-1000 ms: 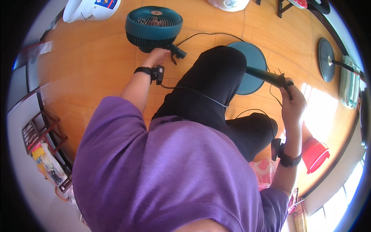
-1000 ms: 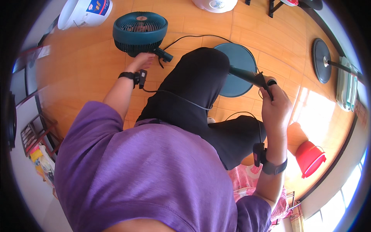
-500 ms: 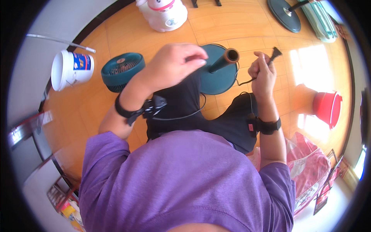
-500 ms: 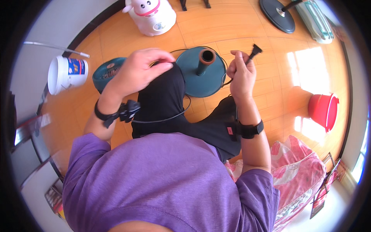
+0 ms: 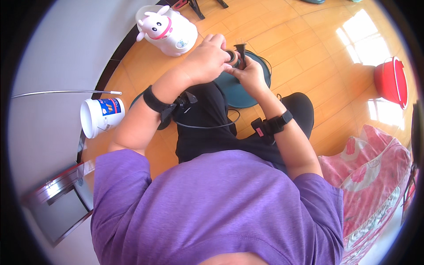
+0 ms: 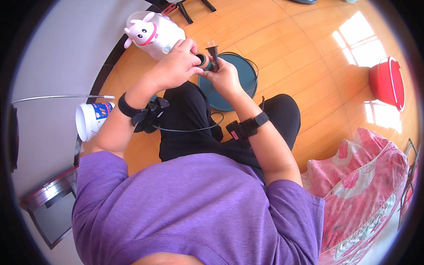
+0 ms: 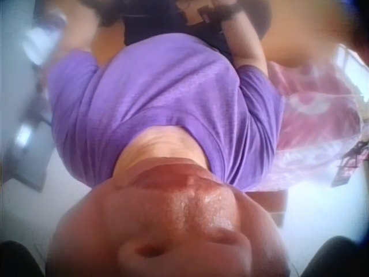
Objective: The person sits on the floor and assembles a small green electric fan by attaching the motor head to the pole, threading the power cord through the stand, and securing parts together by hand.
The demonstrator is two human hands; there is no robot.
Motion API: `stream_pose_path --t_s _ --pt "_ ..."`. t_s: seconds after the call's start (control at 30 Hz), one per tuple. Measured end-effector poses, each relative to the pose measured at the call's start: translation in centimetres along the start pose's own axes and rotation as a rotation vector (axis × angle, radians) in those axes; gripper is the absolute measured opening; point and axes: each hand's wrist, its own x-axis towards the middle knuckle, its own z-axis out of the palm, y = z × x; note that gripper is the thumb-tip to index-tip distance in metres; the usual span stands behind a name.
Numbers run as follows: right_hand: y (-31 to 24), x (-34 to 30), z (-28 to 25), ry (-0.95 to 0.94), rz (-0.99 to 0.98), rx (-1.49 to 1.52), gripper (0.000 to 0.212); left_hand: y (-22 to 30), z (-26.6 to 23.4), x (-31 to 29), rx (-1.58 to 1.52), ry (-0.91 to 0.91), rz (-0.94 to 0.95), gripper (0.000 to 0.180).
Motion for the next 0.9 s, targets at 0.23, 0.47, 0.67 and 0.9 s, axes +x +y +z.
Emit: stream_pose_path --t_s 0.23,0.47,0.67,0.9 --pt "-0.2 0.2 -0.4 -0.058 -0.044 -0.063 0.043 -0.7 -2.1 1.9 -0.094 -0.190 0.096 0.014" --pt "0.5 0.4 -0.4 -0.057 -0.054 -0.113 0.040 -0.5 -0.2 1.0 -0.055 -0.030 0.083 0.012" --pt "1.3 0.3 0.3 -0.024 -0.143 -0.109 0.038 1.3 -0.6 0.2 -0.008 0.231 0.157 0.009" --pt "1.0 0.4 0.1 0.009 -0.164 -0.063 0.038 2.6 0.7 0.1 0.205 0.246 -0.021 0.013"
